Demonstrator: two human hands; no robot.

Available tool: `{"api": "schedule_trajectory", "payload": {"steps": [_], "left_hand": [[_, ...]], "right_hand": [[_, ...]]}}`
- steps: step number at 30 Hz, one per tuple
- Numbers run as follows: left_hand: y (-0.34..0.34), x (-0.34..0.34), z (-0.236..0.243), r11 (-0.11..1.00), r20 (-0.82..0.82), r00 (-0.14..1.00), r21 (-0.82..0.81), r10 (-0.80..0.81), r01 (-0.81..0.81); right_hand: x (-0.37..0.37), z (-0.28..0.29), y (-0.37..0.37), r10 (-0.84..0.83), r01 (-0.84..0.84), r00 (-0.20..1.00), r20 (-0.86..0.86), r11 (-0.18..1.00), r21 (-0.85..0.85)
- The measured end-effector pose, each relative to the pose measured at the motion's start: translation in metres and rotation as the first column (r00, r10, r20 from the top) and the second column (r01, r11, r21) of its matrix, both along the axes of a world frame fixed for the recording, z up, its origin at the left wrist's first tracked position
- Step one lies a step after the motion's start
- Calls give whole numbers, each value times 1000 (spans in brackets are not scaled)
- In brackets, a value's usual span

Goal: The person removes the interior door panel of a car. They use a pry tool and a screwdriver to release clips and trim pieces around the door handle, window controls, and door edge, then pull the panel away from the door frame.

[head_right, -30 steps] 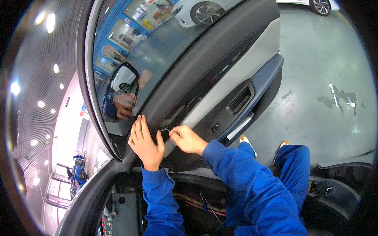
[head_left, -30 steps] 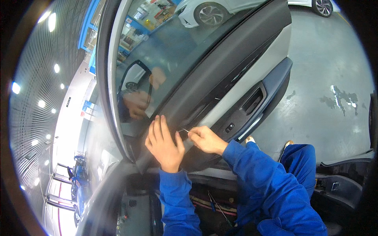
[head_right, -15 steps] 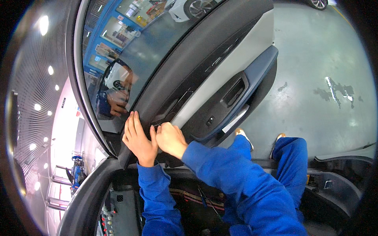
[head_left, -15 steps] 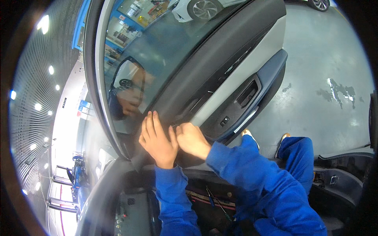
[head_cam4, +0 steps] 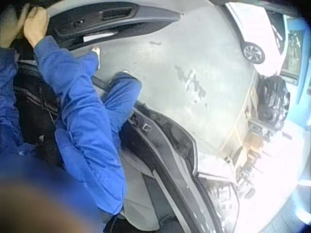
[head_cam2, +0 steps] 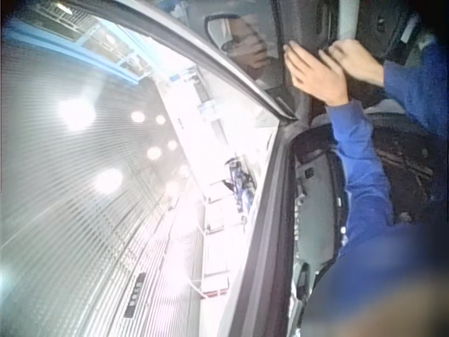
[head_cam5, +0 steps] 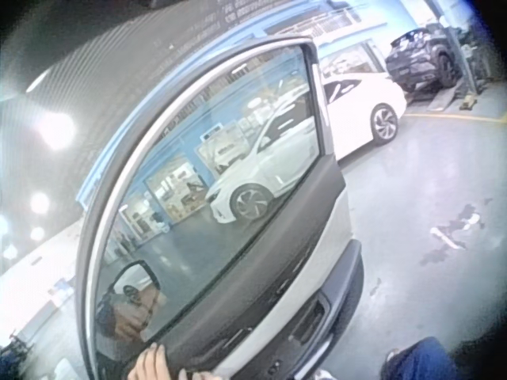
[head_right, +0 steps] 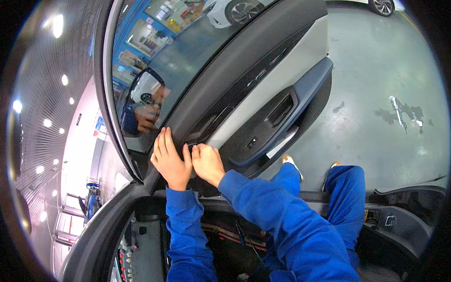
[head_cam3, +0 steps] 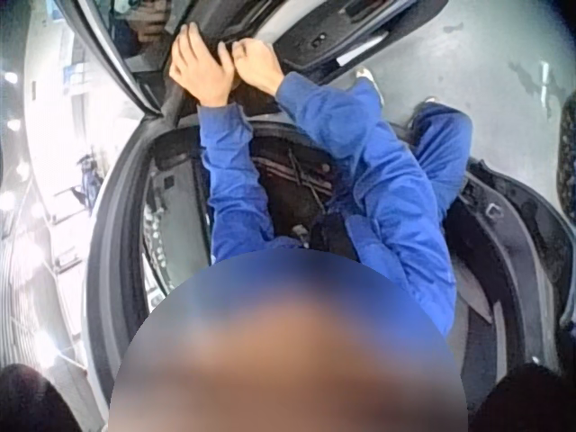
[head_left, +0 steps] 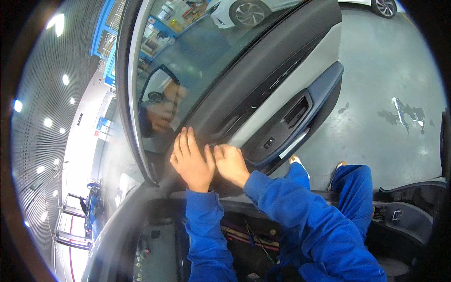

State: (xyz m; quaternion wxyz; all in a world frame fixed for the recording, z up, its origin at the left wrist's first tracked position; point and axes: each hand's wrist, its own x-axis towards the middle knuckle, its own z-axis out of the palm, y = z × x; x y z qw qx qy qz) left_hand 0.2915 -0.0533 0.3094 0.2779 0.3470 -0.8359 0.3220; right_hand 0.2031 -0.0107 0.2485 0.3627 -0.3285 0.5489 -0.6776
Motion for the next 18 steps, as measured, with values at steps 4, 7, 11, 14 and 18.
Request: {"api": "schedule_trajectory", "payload": {"steps": [4, 7, 11, 14, 18], "left_hand": [[1, 0, -1, 1000, -1, 1000, 14, 12, -12], [1, -1, 0, 999, 10, 999, 29, 30, -31], [2, -2, 1, 1000, 6, 1000, 13, 21, -21], [2, -2, 0, 1000, 11, 1000, 9, 27, -28], [1, -1, -1, 1000, 13, 1000, 4, 27, -27]], "right_hand": [[0, -10, 0, -24, 23, 1000, -17, 997, -78], [-2, -16, -1, -2, 1, 1000, -7, 994, -105], [-5, -23, -4, 5, -12, 999, -47, 989, -145], [-4, -25, -5, -19, 11, 999, -47, 987, -163], [-5, -20, -3, -28, 21, 998, -49, 990, -136]]}}
